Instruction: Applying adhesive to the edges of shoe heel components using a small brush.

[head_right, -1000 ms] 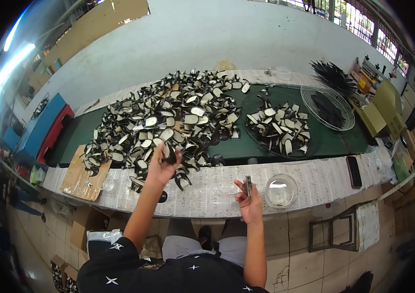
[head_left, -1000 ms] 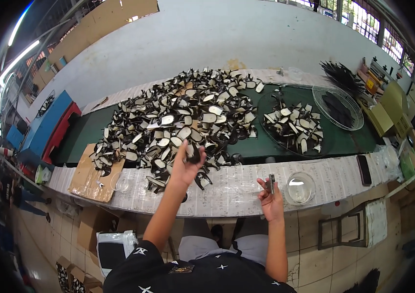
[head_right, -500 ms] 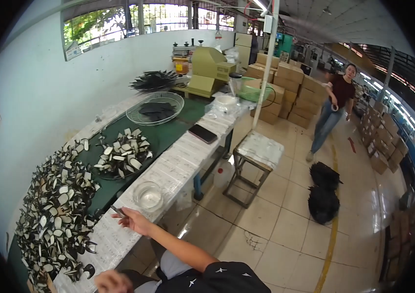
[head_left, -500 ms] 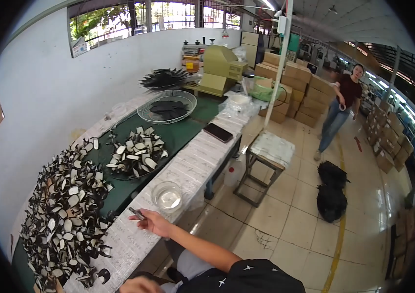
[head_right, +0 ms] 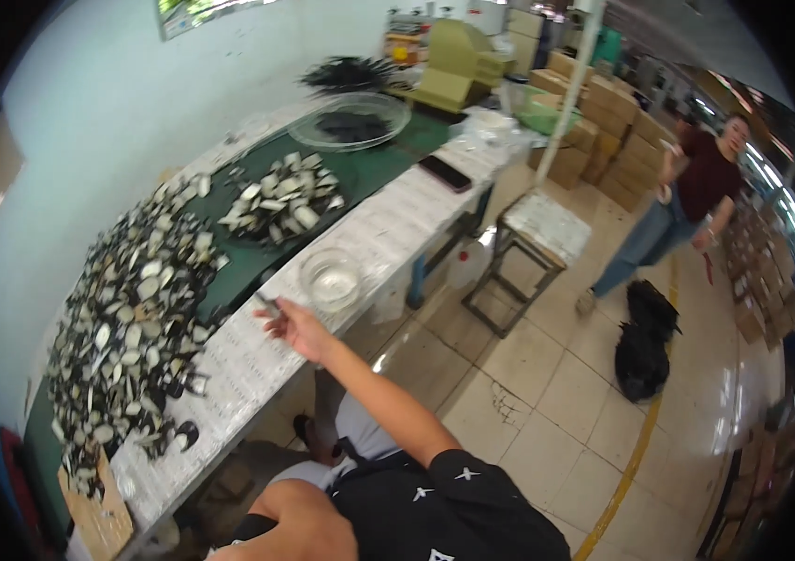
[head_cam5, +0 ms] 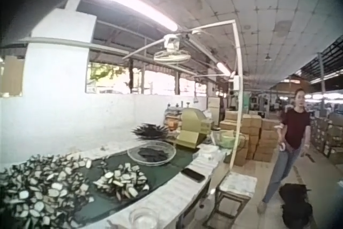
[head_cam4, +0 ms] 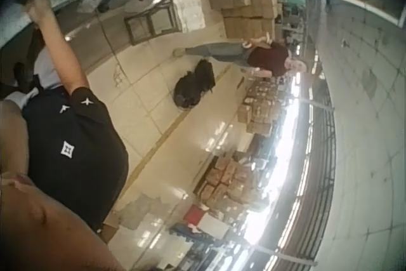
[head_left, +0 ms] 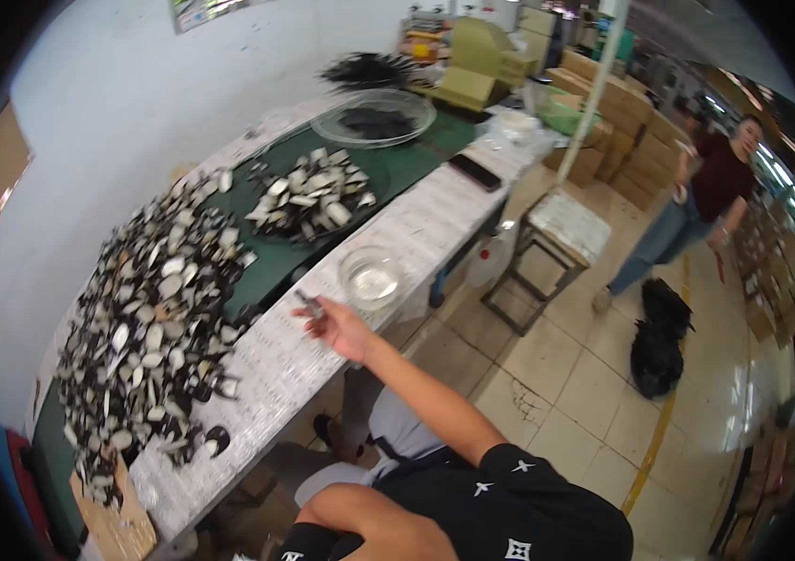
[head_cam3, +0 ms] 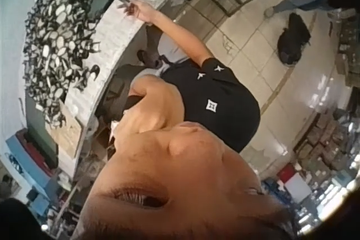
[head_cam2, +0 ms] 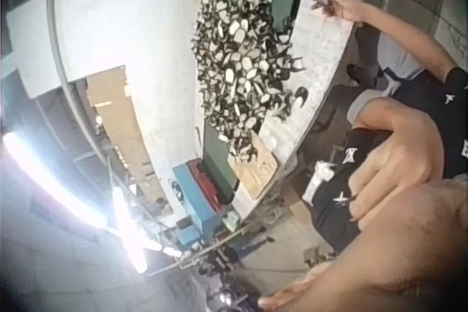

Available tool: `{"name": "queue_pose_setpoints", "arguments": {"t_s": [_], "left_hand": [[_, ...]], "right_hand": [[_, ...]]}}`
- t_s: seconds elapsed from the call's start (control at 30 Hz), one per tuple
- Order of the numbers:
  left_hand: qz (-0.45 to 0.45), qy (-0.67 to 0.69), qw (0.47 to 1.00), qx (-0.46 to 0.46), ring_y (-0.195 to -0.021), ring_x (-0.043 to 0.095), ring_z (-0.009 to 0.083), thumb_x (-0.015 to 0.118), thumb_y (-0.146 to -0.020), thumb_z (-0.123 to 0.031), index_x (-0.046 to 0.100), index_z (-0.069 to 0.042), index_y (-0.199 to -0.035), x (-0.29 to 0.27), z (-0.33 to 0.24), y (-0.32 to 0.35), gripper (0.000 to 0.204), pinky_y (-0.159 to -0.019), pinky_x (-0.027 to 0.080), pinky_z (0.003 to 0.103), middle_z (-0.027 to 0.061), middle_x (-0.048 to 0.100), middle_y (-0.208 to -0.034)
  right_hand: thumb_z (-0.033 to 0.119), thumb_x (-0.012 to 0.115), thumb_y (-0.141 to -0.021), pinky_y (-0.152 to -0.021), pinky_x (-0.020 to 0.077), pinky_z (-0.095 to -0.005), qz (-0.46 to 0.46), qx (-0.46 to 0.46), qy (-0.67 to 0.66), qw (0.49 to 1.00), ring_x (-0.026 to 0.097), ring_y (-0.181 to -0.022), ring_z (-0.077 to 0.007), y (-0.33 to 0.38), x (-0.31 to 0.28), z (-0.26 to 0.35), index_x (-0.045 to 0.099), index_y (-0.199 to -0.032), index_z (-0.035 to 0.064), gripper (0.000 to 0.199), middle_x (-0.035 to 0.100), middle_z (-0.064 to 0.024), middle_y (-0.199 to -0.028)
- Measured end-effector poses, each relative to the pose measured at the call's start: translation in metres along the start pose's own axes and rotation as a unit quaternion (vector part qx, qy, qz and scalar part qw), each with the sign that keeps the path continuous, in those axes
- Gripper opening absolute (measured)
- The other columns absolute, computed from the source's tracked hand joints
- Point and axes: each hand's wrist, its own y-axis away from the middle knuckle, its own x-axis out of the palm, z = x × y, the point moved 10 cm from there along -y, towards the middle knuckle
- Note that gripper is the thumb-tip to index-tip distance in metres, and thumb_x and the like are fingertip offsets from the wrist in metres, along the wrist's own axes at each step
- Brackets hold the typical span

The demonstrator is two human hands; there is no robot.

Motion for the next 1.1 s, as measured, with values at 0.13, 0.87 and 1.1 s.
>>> {"name": "queue_pose_setpoints", "arguments": {"t_s": [0.13, 0.87, 1.1], "left_hand": [[0.011, -0.056, 0.988, 0.143, -0.092, 0.061, 0.0186, 0.055, -0.093, -0.006, 0.063, 0.001, -0.103, -0.004, -0.041, 0.011, 0.015, -0.082, 0.049, 0.036, 0.0111, 0.064, -0.105], [-0.805, -0.474, 0.354, -0.052, -0.102, 0.065, 0.0205, 0.050, -0.100, -0.017, 0.041, 0.003, -0.135, 0.122, -0.234, 0.307, 0.041, -0.087, 0.056, 0.027, 0.0145, 0.060, -0.117], [-0.797, -0.519, 0.308, -0.036, -0.109, 0.063, 0.0225, 0.052, -0.099, -0.025, 0.049, 0.002, -0.130, 0.109, -0.254, 0.288, 0.041, -0.091, 0.053, 0.029, 0.0131, 0.061, -0.121]], "right_hand": [[0.027, 0.050, -0.100, -0.073, 0.0516, -0.0270, -0.016, -0.005, 0.019, 1.000, 0.062, -0.077, -0.0134, -0.002, -0.013, -0.005, 0.058, -0.119, 0.0035, 0.031, 0.066, -0.0158, -0.114], [0.021, 0.049, -0.101, -0.066, 0.0452, -0.0247, -0.098, -0.036, 0.138, 0.985, 0.054, -0.081, -0.0117, 0.028, 0.011, 0.015, 0.056, -0.122, 0.0009, 0.030, 0.062, -0.0078, -0.109], [0.006, 0.052, -0.096, -0.074, 0.0525, -0.0279, -0.091, -0.021, 0.374, 0.923, 0.060, -0.093, -0.0159, 0.090, 0.088, 0.022, 0.055, -0.124, -0.0052, 0.031, 0.061, -0.0107, -0.113]]}}
